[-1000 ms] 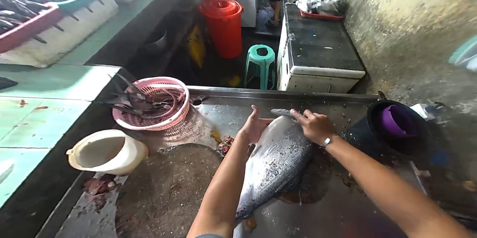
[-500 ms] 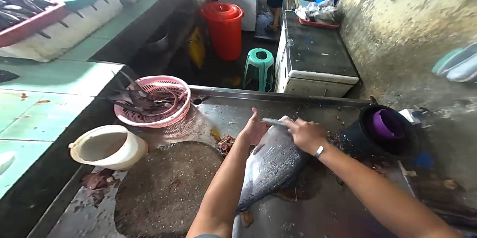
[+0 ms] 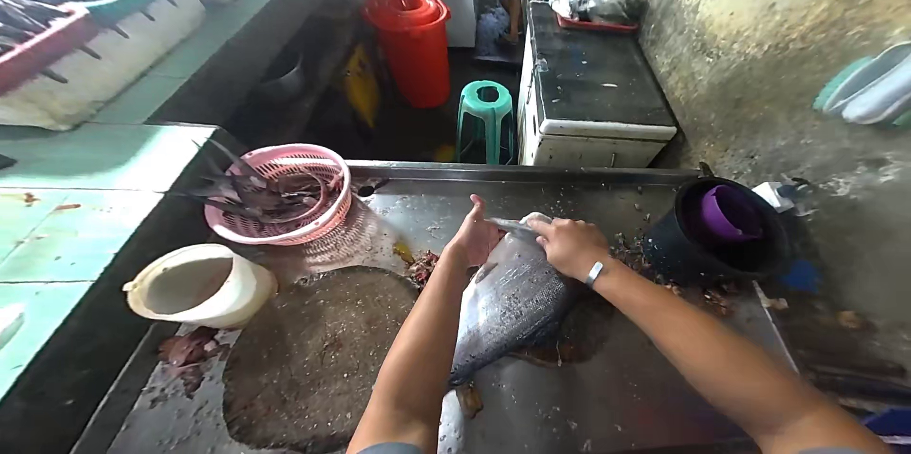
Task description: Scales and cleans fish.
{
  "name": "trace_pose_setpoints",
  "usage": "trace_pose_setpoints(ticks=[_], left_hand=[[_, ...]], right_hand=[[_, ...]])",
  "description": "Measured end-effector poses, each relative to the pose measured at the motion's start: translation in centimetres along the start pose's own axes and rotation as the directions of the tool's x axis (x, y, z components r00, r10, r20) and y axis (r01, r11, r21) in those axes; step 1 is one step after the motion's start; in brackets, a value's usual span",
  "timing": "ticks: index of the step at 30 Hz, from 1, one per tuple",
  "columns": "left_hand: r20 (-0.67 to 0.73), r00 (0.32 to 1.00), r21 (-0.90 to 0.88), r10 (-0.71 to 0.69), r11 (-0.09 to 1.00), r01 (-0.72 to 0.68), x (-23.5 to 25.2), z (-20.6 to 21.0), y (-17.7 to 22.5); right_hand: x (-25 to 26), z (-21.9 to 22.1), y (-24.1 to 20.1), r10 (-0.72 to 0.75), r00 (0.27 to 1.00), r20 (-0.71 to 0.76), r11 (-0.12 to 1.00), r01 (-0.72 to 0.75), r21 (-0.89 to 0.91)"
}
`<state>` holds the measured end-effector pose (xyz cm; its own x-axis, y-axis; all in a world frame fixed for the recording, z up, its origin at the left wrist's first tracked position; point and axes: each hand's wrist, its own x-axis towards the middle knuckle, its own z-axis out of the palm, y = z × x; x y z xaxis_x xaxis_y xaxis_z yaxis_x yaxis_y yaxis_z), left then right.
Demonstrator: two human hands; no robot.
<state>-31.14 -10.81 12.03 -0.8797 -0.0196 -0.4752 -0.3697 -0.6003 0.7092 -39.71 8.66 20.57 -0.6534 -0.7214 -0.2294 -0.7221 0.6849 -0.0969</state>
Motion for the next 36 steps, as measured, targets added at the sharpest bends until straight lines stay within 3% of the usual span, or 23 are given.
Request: trace_pose_setpoints(ticks=[2,4,6,8,11,14,17,19,22,26,29,33,36], left_hand=[[-0.003,1.0,0.028,-0.015,1.0,0.015,-0.3,0.3,-0.3],[0.023,0.999,0.019,-0.024,1.0,0.024,-0.5,0.3,-0.2],[0.019,0.999,0.006,-0.033,0.999,0.033,-0.2,0.4,0.1],[-0.006,0.999,0.023,-0.05,0.998,0.05,0.3,0.6,0.3],[0.022,0.998,0.109,-0.062,0.992,0.059,0.8,0.8,0.4],[0.041,0.996,0.224,-0.082,0.972,0.07,1.7,2.0,1.5],[0.041,0.991,0.328,-0.126,0.939,0.106,3.6,3.1,2.2],[0.059,0.988,0.366,-0.144,0.924,0.113,4.8,3.5,2.6],[0.108,0.983,0.394,-0.151,0.914,0.097,5.8,4.7,3.6],[0.095,0.977,0.413,-0.19,0.901,0.135,6.9,5.1,3.6],[0.125,0.977,0.398,-0.17,0.911,0.108,7.0,5.6,3.5],[0.063,0.972,0.427,-0.228,0.886,0.18,6.7,5.8,2.7],[0.074,0.976,0.415,-0.207,0.896,0.159,6.3,5.4,2.6]], right_hand=[[1.0,0.6,1.4,0.056,0.997,0.05,0.997,-0.058,0.046],[1.8,-0.4,2.2,0.113,0.994,0.001,0.994,-0.113,0.011],[0.8,-0.9,0.8,0.056,0.998,-0.04,0.998,-0.054,0.045],[0.4,-0.3,1.1,0.043,0.999,0.009,0.997,-0.043,0.063],[1.0,0.5,4.9,0.198,0.98,0.02,0.973,-0.199,0.113],[0.3,0.0,4.1,0.174,0.982,-0.073,0.967,-0.156,0.202],[0.7,1.7,5.7,0.211,0.976,0.053,0.957,-0.218,0.191],[0.6,1.9,7.3,0.28,0.96,0.021,0.939,-0.279,0.201],[-0.5,1.2,6.1,0.222,0.966,-0.135,0.95,-0.183,0.254],[-0.3,2.5,8.0,0.312,0.95,0.022,0.922,-0.309,0.233],[-1.1,2.1,7.2,0.284,0.951,-0.123,0.933,-0.244,0.265],[-1.8,4.0,9.0,0.343,0.939,0.041,0.913,-0.343,0.222],[-3.0,2.6,7.4,0.336,0.938,-0.086,0.925,-0.311,0.22]])
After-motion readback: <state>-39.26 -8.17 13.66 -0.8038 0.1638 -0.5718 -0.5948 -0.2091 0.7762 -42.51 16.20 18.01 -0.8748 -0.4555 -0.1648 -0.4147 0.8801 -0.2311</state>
